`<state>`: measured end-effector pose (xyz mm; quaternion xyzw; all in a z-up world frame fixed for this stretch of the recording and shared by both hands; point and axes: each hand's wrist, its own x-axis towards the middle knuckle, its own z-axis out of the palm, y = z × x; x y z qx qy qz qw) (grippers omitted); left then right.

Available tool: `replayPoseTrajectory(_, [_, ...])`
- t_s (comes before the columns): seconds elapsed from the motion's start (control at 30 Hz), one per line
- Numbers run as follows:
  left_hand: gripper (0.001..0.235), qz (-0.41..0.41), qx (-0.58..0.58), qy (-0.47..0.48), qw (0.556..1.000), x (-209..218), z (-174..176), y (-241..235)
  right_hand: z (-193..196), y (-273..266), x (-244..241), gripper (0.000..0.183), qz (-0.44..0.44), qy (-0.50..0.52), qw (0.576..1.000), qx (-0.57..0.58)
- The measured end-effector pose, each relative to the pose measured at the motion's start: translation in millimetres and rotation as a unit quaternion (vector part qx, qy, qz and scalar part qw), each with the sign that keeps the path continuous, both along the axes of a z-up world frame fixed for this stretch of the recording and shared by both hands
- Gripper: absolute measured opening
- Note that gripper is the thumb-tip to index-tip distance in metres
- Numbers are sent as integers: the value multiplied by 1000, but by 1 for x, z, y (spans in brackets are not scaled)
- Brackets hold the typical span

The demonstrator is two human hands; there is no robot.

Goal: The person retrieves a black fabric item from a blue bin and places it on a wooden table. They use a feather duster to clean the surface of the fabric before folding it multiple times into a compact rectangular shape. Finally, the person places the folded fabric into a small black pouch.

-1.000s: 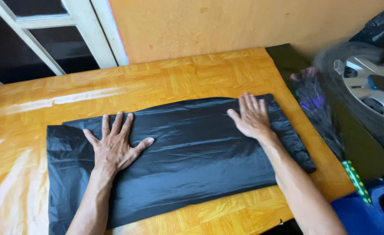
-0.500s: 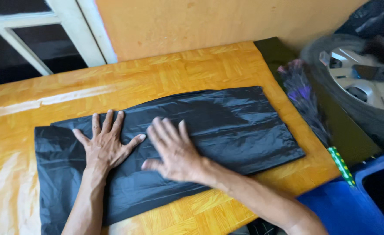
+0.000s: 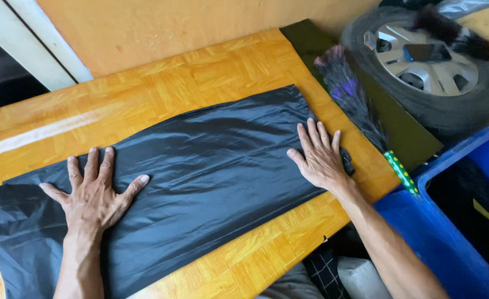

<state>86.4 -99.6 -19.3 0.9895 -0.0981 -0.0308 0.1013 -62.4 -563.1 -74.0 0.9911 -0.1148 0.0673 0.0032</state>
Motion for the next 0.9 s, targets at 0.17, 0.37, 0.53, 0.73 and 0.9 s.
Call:
replayPoseTrajectory(0.17, [102,-3,1,-3,1000,0,2,-1,53,115,-4,94,138,-139,981,16])
replayPoseTrajectory(0.37, [105,9,-2,26,1000,-2,11,-5,54,216,-26,91,384,-69,904,176])
replayPoseTrajectory(0.53, [105,-5,0,8,1000,1,0,1,32,143,-25,103,301,5,950,81])
replayPoseTrajectory(0.73, [103,-18,-1,-10,1000,2,0,-1,16,11,-47,102,60,42,995,60])
replayPoseTrajectory(0.9, [104,-10,-2,-15,1000,1,-4,1,65,-14,-39,87,-74,181,957,215])
